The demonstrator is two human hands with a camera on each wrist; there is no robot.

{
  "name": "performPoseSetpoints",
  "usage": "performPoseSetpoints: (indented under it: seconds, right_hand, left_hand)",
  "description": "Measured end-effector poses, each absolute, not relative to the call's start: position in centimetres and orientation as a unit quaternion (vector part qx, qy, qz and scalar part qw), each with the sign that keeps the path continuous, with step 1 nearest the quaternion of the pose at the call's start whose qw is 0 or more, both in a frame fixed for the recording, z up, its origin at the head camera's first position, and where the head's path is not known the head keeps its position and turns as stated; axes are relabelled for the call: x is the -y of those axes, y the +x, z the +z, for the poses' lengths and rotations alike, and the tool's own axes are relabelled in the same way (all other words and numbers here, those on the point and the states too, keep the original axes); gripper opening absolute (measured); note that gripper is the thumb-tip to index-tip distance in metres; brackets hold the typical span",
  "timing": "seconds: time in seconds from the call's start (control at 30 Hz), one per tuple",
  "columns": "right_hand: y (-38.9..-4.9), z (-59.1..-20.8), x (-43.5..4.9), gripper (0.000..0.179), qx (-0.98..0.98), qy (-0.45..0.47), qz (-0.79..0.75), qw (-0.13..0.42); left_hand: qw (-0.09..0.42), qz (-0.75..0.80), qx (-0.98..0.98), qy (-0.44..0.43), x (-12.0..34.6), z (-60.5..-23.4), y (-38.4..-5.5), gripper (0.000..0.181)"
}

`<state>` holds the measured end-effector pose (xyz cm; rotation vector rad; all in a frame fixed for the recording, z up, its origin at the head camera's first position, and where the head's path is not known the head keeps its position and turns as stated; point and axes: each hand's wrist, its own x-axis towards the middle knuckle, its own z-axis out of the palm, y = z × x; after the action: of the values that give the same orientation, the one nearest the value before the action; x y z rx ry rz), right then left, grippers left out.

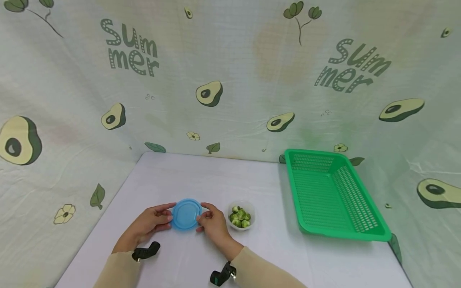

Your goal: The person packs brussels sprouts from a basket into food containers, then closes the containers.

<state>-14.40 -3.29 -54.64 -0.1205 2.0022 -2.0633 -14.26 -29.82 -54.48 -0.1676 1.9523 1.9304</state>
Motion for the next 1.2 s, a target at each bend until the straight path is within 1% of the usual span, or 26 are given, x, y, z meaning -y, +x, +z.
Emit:
performPoseSetpoints:
  seconds: [0.1, 0.2, 0.3, 0.43, 0.6, 0.87, 1.2]
  right_hand:
    - [-14.0, -54.1, 3.3, 0.051, -0.682, -0.040, -0.718, 0.131]
    - [-13.6, -53.3, 3.1, 0.051, -0.674, -0.039, -0.726, 0.130]
    - [-13.2, -52.4, 2.8, 0.050, -0.670, -0.038, -0.730, 0.128]
    - [-12.8, -51.1, 2.1, 0.049, -0.666, -0.041, -0.733, 0.128]
    - [-12.7, -49.9, 0.7, 0.048, -0.668, -0.045, -0.733, 0.121]
    - [-13.0, -48.6, -2.3, 0.048, -0.684, -0.041, -0.722, 0.099]
    - [-14.2, -48.0, -7.1, 0.045, -0.704, -0.027, -0.705, 0.081]
  left_hand:
    - [0.207, 0.704, -0.677, -0.044, 30.1, -54.1, -13.9, 0.064]
    - [0.215, 0.722, -0.657, -0.034, 30.4, -53.5, -13.6, 0.056]
    - [0.217, 0.736, -0.641, -0.025, 30.4, -53.1, -13.5, 0.047]
    - [0.218, 0.739, -0.637, -0.013, 30.2, -52.5, -13.5, 0.043]
    - [0.215, 0.731, -0.648, 0.001, 29.0, -51.5, -13.7, 0.046]
    - [0.192, 0.708, -0.680, 0.013, 25.4, -49.9, -14.2, 0.062]
    - [0.177, 0.713, -0.679, -0.001, 19.7, -49.2, -15.3, 0.058]
